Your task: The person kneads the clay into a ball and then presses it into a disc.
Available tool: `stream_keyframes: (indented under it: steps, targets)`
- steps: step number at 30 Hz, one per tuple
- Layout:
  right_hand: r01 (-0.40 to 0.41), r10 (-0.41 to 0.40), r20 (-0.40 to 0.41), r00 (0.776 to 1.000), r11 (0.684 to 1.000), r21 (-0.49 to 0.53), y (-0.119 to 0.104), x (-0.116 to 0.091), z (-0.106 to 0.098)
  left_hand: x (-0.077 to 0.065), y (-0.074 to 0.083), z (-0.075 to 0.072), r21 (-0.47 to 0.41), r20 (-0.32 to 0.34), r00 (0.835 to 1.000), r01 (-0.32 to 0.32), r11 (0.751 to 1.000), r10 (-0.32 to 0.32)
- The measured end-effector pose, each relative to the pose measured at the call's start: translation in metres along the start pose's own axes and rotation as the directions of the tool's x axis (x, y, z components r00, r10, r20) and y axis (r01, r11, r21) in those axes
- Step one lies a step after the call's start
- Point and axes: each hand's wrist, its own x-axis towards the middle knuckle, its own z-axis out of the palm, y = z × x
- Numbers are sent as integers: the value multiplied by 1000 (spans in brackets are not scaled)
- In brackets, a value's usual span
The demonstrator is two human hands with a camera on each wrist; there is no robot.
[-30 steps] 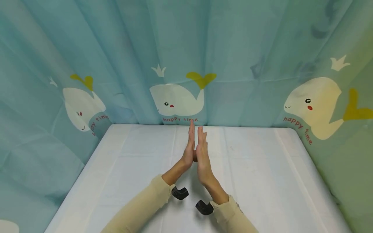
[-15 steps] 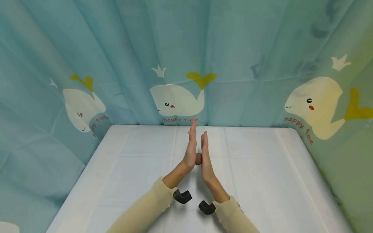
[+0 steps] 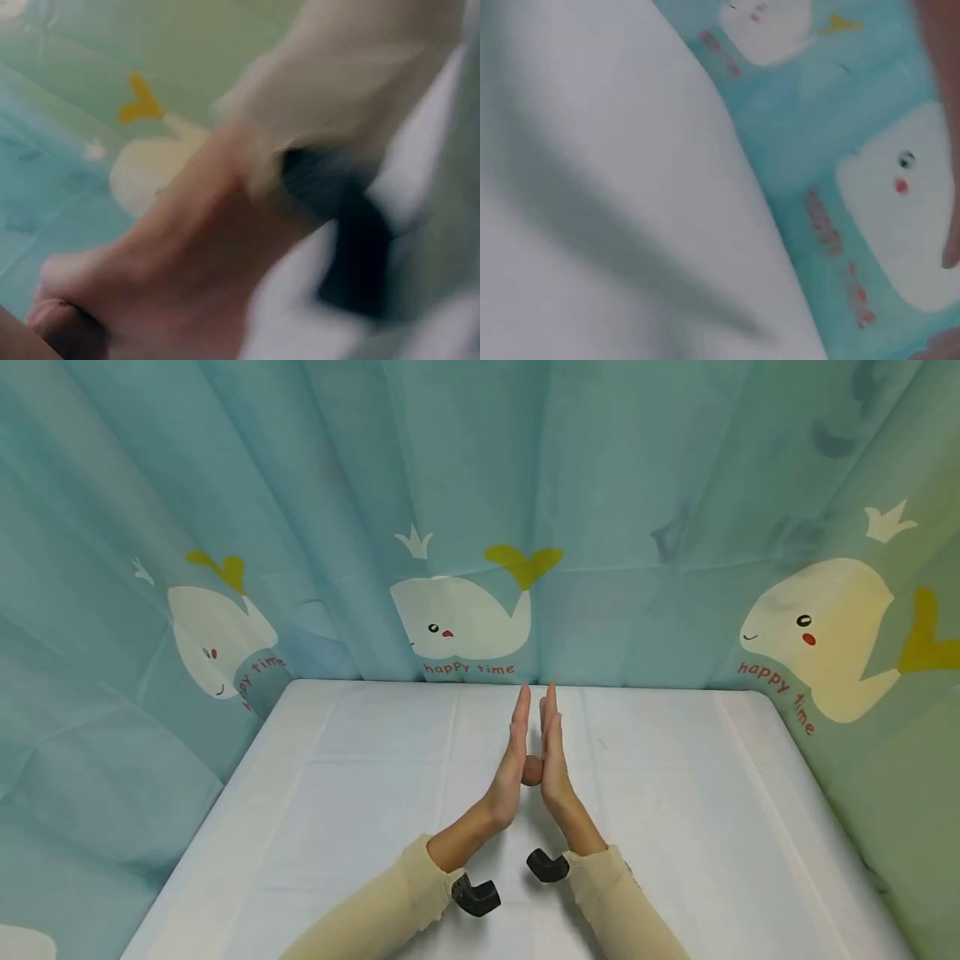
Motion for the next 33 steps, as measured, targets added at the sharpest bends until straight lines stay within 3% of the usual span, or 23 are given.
stream_keyframes:
  steps: [2,5,9,11,15,20,23,26,30,33]
  targets:
    - [15,-14,15,1000,1000,-11,1,-10,8,9,-3,-4,-10,-40,999,21,1000,-21]
    - [99,-97,29,995,993,-64,-9,-20,20,14,-18,-9,-35,-109,991,78,996,-82]
    - [199,-198,27,980,971,-135,-30,-11,19,1,-35,-2,-62,-87,987,127,990,-132]
    - [199,-198,20,980,966,-165,-36,1,10,-9,-36,4,-86,-56,988,136,987,-141]
    - [122,-118,33,992,977,-175,-29,20,-6,-18,-24,9,-133,-48,989,135,982,-142]
    - [67,-55,75,996,984,-166,-10,3,4,-2,-11,-4,-165,-104,984,123,979,-141]
    - [98,-87,78,993,982,-161,-14,-19,24,13,-13,-18,-169,-148,971,164,972,-189]
    - [148,-139,64,988,973,-177,-28,-29,36,18,-17,-22,-149,-135,970,184,971,-204]
    - [146,-147,6,989,974,-173,-36,-11,24,10,-16,-9,-111,-64,989,125,986,-133]
    - [92,-97,-37,995,988,-123,-24,1,9,7,-8,-4,-76,-25,997,66,995,-68]
